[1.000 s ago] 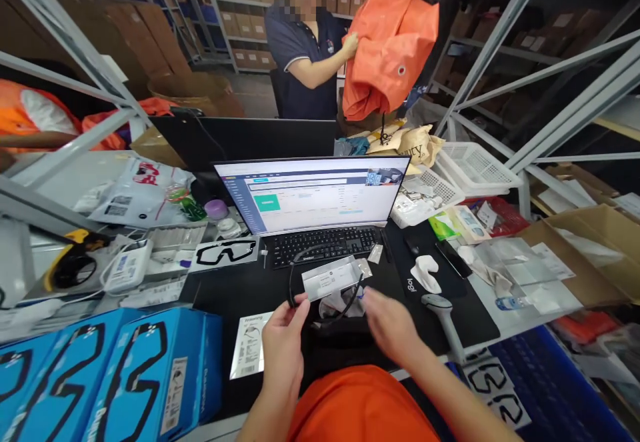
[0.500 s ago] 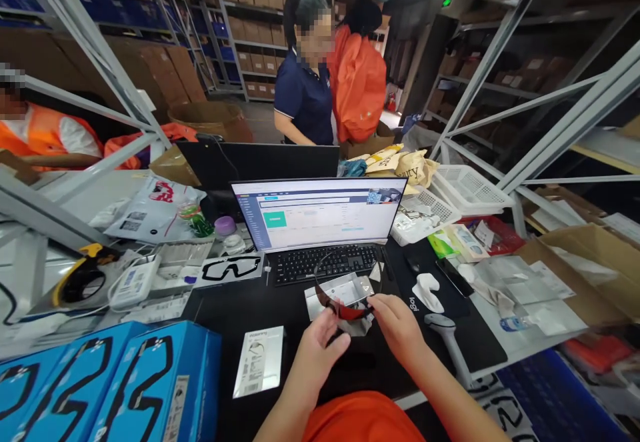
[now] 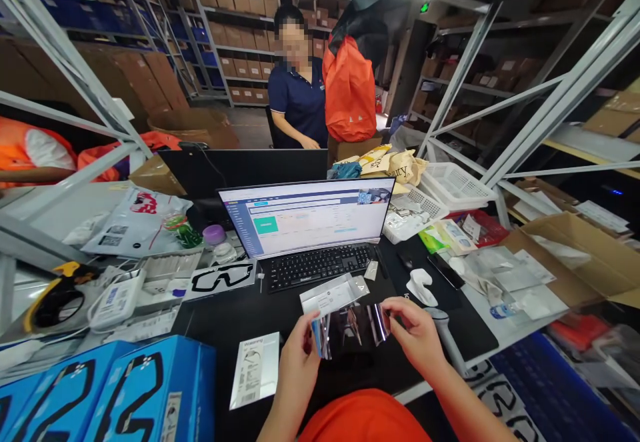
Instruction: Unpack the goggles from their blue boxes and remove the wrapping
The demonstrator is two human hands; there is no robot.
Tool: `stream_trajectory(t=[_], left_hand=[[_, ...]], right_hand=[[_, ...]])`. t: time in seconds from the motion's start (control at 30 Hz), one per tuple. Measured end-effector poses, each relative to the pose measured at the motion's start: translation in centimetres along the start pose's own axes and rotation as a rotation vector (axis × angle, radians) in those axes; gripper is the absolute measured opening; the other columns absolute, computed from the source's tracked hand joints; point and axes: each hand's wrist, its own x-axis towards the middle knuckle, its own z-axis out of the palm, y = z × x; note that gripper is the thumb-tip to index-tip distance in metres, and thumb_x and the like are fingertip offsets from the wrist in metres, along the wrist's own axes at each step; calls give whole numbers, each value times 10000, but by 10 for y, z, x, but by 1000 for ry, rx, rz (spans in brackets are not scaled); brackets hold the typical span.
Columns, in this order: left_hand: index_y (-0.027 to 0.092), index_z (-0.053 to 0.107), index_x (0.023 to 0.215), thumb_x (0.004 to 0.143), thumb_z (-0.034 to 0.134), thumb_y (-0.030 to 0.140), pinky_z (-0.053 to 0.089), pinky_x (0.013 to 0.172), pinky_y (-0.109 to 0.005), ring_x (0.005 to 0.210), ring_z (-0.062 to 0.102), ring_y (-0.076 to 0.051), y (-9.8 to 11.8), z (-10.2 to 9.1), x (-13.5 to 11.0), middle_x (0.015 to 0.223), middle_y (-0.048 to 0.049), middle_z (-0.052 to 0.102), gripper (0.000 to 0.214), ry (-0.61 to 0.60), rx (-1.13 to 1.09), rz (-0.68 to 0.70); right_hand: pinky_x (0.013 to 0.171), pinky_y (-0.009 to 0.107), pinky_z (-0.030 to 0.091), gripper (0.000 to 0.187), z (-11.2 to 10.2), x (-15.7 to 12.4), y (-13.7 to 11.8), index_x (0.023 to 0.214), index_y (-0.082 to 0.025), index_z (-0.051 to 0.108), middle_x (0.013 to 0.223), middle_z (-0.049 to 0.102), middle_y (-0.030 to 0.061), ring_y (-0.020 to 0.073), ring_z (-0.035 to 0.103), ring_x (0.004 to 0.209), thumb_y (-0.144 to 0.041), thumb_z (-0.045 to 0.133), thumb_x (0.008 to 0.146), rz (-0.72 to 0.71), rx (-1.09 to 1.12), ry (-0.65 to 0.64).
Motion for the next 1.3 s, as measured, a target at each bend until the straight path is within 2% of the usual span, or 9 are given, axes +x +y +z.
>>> stream_trajectory(t=[0.1,0.27,0.5,0.6,0.77,0.9,1.07,1.17,1.3], left_hand=[[197,706,953,874,504,472,550,794,-365,933,687,-268,8,-4,-2,1001,-115,730,350,43,89,125],[207,729,937,895,503,460,558,729,-332,860,702,-248,12,-5,-8,930,-84,745,342,120,110,220],[222,745,904,861,588,392,561,772,-316,865,699,-234,14,1,-26,915,-49,753,235,268,12,183],[205,744,915,835,634,364,567,740,-299,829,700,-224,7,4,-30,921,-57,755,209,236,-37,168],[209,753,920,818,616,296,563,769,-299,839,700,-215,10,11,-34,909,-51,752,192,165,-113,192],[210,747,889,818,606,329,552,760,-307,848,687,-224,28,16,-38,884,-50,744,198,173,-138,138],[201,741,913,855,576,425,560,699,-300,786,679,-216,30,18,-38,883,-63,742,284,128,-125,116],[187,734,917,825,615,445,576,690,-305,807,695,-235,20,17,-36,907,-78,749,299,112,-102,117],[184,728,962,769,644,335,582,757,-315,908,700,-260,13,16,-32,950,-73,752,259,141,-95,53]], right_hand=[[691,261,560,209,-2,-6,-1,991,-256,742,960,725,51,165,679,780,-134,629,865,2,5,11],[722,267,563,234,-3,-9,-7,985,-251,738,930,742,45,184,695,853,-100,621,850,-39,-14,4],[773,312,562,336,-1,-8,-12,990,-254,739,897,776,27,185,703,826,-32,555,819,-111,-116,-2],[772,307,573,343,1,-11,-8,967,-256,747,909,784,26,186,717,845,-27,550,806,-120,-166,-27],[714,271,612,347,4,-20,8,978,-246,762,959,791,47,195,748,885,-56,526,810,7,-157,-30],[803,319,625,268,5,-26,18,964,-237,770,1010,786,58,216,752,925,-133,557,838,174,-58,-53],[751,314,628,146,10,-27,19,901,-193,763,878,790,63,219,761,797,-256,658,822,398,178,-63],[712,287,619,135,10,-27,16,871,-188,768,820,784,45,200,753,749,-225,679,777,423,246,-51],[694,272,611,200,6,-29,13,849,-195,777,797,776,27,183,742,714,-127,648,712,403,270,-51]])
